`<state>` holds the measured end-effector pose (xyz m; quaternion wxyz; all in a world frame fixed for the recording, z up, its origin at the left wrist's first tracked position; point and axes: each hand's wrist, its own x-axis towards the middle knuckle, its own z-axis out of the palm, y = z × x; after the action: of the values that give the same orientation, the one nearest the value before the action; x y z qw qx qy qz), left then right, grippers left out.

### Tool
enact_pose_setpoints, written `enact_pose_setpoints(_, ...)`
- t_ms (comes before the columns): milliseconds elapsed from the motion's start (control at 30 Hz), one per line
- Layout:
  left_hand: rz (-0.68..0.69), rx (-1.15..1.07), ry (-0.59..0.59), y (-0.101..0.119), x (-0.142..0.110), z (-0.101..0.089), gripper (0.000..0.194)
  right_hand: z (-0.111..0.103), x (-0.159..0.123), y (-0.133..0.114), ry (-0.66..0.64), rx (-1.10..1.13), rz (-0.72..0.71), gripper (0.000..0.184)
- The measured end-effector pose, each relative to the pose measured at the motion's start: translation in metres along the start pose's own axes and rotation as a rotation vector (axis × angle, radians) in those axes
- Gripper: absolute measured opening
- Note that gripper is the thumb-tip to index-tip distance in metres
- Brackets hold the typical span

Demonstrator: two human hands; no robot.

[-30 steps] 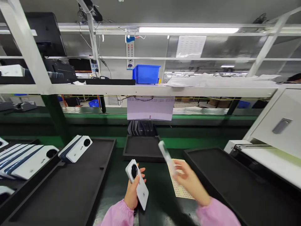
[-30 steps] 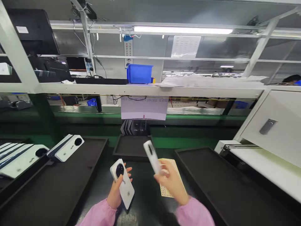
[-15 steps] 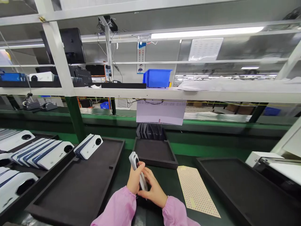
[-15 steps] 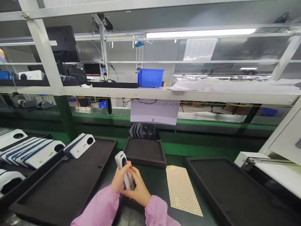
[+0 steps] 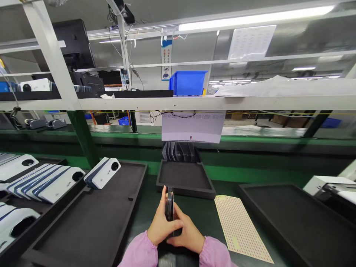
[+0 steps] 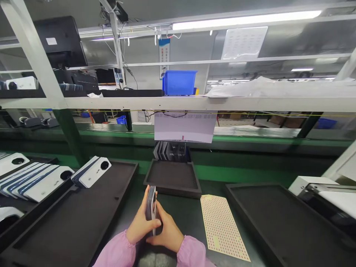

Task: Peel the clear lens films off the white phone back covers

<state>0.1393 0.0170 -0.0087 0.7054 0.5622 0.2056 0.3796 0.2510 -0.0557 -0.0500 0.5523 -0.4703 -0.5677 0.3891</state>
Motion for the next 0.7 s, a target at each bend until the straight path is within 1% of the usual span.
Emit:
enact_pose_setpoints(67,-0.008,-0.053,-0.018,0.008,0.000,0.000,0.105,-0.002,-0.007,-0.012,-0.137,0.187,0.116,0.100)
enact_pose_setpoints(133,-0.082,-0.141,-0.008,0.017,0.000,0.001,0.090,-0.001,-0.014,-0.021,-0.265,0.393,0.238,0.105)
enact_pose_setpoints(167,-0.133,-0.186,0.009,0.021,0.000,0.002,0.080,0.000,-0.017,-0.025,-0.296,0.466,0.275,0.107)
enact_pose_setpoints(200,-0.180,-0.223,0.026,0.025,0.000,0.003,0.073,0.002,-0.020,-0.028,-0.307,0.509,0.296,0.110)
enact_pose_setpoints(267,-0.226,-0.271,0.050,0.030,0.000,0.005,0.064,0.005,-0.023,-0.034,-0.294,0.517,0.313,0.113)
enact_pose_setpoints(333,-0.239,-0.295,0.072,0.031,0.000,0.006,0.060,0.006,-0.025,-0.037,-0.280,0.500,0.316,0.113)
enact_pose_setpoints(400,-0.236,-0.307,0.113,0.030,-0.001,0.007,0.059,0.007,-0.026,-0.036,-0.275,0.488,0.304,0.109)
enact_pose_setpoints(433,-0.221,-0.307,0.142,0.029,-0.002,0.007,0.060,0.007,-0.025,-0.035,-0.243,0.464,0.293,0.105)
enact_pose_setpoints(467,-0.195,-0.305,0.167,0.026,-0.003,0.008,0.062,0.007,-0.025,-0.033,-0.177,0.407,0.285,0.101)
enact_pose_setpoints(500,-0.165,-0.300,0.172,0.023,-0.005,0.008,0.065,0.007,-0.024,-0.030,-0.084,0.308,0.278,0.097)
enact_pose_setpoints(567,-0.145,-0.280,0.102,0.017,-0.008,0.010,0.067,0.008,-0.022,-0.024,0.145,0.023,0.252,0.095)
enact_pose_setpoints(600,-0.168,-0.265,0.049,0.014,-0.010,0.012,0.065,0.008,-0.021,-0.021,0.243,-0.115,0.229,0.096)
enact_pose_setpoints(633,-0.208,-0.252,0.010,0.013,-0.011,0.013,0.060,0.009,-0.021,-0.019,0.304,-0.205,0.202,0.097)
enact_pose_setpoints(667,-0.251,-0.249,-0.004,0.012,-0.012,0.015,0.053,0.009,-0.021,-0.017,0.332,-0.224,0.171,0.098)
enact_pose_setpoints(700,-0.289,-0.257,0.003,0.013,-0.012,0.016,0.046,0.010,-0.021,-0.016,0.339,-0.177,0.139,0.097)
